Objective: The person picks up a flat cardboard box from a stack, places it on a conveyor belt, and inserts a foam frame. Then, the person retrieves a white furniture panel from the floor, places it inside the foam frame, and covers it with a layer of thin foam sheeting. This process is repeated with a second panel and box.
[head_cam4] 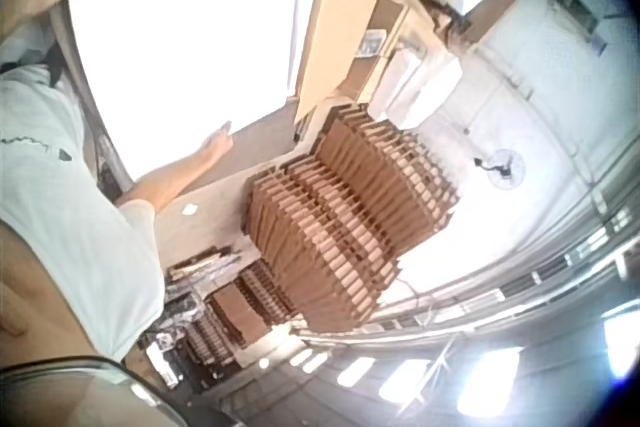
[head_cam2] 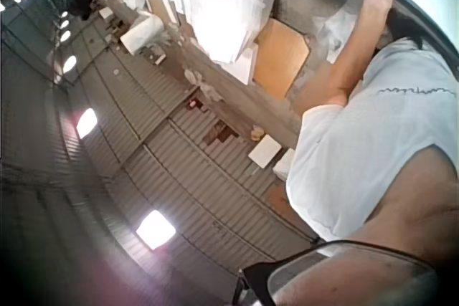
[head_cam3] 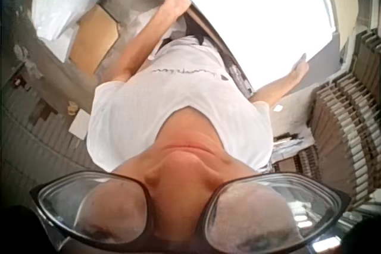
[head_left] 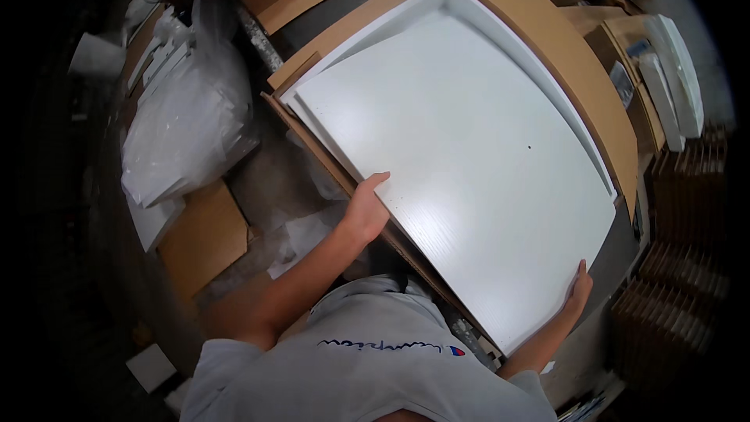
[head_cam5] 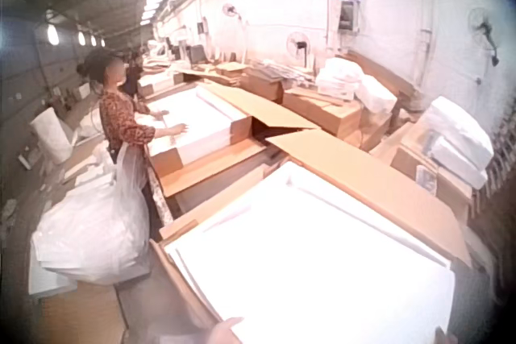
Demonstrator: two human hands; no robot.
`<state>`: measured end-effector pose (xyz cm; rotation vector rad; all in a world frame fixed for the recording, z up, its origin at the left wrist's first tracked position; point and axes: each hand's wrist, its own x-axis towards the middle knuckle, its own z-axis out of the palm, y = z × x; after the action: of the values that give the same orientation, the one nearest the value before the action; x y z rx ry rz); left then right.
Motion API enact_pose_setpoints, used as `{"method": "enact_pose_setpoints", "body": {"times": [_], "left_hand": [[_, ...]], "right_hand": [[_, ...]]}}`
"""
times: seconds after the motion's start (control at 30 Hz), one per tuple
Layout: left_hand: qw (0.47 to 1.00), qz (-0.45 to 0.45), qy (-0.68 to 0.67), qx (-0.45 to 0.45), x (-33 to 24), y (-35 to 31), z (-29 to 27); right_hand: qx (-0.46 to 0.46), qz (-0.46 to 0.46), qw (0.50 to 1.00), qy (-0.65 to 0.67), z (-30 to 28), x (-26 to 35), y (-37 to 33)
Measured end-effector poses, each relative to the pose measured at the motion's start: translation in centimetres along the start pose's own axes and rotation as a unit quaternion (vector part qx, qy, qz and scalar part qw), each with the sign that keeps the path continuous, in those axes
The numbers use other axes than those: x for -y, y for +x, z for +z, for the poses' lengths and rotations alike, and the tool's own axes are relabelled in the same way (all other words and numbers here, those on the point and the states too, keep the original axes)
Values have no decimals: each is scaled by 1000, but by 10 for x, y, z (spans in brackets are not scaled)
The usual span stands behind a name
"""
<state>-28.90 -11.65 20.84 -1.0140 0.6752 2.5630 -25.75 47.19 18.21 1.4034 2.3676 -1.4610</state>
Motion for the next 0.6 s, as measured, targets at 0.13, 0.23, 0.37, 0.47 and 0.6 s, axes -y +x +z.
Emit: {"method": "enact_pose_setpoints", "body": {"times": [0.13,0.23,0.37,0.47,0.6], "left_hand": [[992,-35,94,-78,-13,16,32],[973,15,169,-157,8,26,12],[968,88,216,-95,14,15,-1],[899,141,395,-122,32,-3,24],[689,272,670,-46,47,-39,43]], "right_hand": [[-9,14,998,57,28,1,21],[7,30,996,82,43,5,0],[1,13,996,91,58,18,-9],[-9,-12,993,115,60,22,-8],[-18,-32,989,145,82,32,-17]]}}
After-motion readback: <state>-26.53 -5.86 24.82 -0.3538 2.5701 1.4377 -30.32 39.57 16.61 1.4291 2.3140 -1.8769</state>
